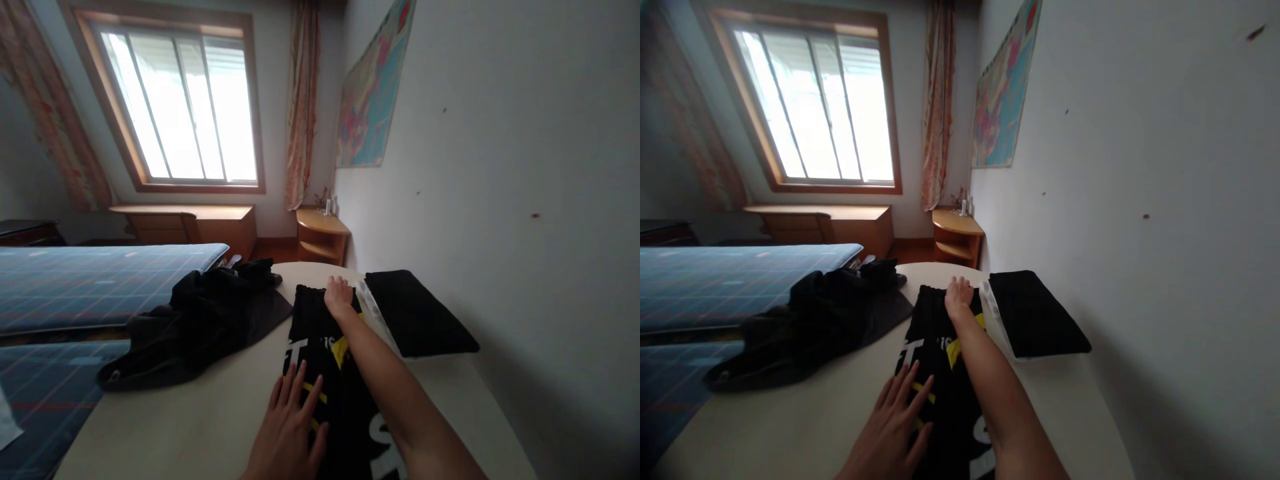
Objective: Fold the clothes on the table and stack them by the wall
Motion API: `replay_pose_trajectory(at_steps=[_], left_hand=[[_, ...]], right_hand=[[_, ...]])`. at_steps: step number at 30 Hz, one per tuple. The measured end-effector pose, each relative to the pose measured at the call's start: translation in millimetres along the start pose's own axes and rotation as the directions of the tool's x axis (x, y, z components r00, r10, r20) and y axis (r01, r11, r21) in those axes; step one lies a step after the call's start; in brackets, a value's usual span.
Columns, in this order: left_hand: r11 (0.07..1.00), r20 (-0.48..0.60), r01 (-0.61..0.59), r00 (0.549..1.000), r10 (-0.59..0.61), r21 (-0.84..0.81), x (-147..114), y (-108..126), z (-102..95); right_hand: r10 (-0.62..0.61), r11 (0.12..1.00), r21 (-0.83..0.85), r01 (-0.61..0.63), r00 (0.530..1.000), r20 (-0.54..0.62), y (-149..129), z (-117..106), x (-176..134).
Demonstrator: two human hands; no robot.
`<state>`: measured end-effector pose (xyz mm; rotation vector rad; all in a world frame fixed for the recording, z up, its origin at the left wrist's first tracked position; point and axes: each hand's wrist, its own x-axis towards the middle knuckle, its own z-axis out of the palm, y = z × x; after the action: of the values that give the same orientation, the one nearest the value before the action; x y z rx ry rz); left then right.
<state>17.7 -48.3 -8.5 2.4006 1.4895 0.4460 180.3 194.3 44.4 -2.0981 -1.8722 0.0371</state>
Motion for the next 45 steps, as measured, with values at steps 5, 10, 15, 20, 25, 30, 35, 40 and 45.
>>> replay_pose_trajectory(at_steps=[5, 10, 15, 20, 25, 30, 35, 40, 45], left_hand=[[0.999, 0.011, -0.007, 1.000, 0.006, 0.037, -2.3, 4.9, -6.4], [0.994, -0.020, -0.002, 1.000, 0.004, 0.105, -3.4, 5.2, -5.1], [0.990, -0.027, -0.006, 1.000, 0.010, 0.141, -3.2, 3.8, -2.2], [0.993, -0.003, 0.007, 1.000, -0.006, 0.119, -2.2, 6.0, -4.9], [0.994, 0.020, 0.026, 0.999, -0.028, 0.103, -1.9, 9.7, -10.2], [0.996, 0.007, 0.017, 1.000, -0.018, 0.092, -3.9, 12.1, -13.7], [0.996, -0.016, 0.012, 1.000, -0.011, 0.087, -2.9, 12.9, -14.4], [0.996, -0.043, 0.035, 0.999, -0.032, 0.080, -0.9, 12.5, -16.5], [0.995, -0.098, 0.042, 0.995, -0.033, 0.089, -3.7, 11.1, -15.0]], right_hand=[[0.132, 0.991, -0.046, -0.128, 0.989, 0.073, 32.2, -7.4, 0.0], [0.108, 0.994, -0.016, -0.107, 0.991, 0.082, 40.0, -6.5, 0.3], [-0.015, 0.998, 0.066, 0.009, 0.996, 0.085, 41.2, 0.9, -3.9], [-0.120, 0.987, 0.122, 0.106, 0.986, 0.119, 45.4, 13.4, -13.7], [-0.222, 0.966, 0.171, 0.195, 0.963, 0.155, 44.6, 7.0, -21.4], [-0.148, 0.979, 0.158, 0.128, 0.982, 0.121, 28.6, -7.8, -67.7], [-0.077, 0.996, 0.074, 0.059, 0.956, 0.282, 19.1, -9.2, -141.9], [-0.122, 0.992, 0.006, 0.126, 0.945, 0.304, 21.4, 0.5, -168.8], [-0.108, 0.993, -0.008, 0.115, 0.948, 0.298, 20.5, 7.1, -148.7]])
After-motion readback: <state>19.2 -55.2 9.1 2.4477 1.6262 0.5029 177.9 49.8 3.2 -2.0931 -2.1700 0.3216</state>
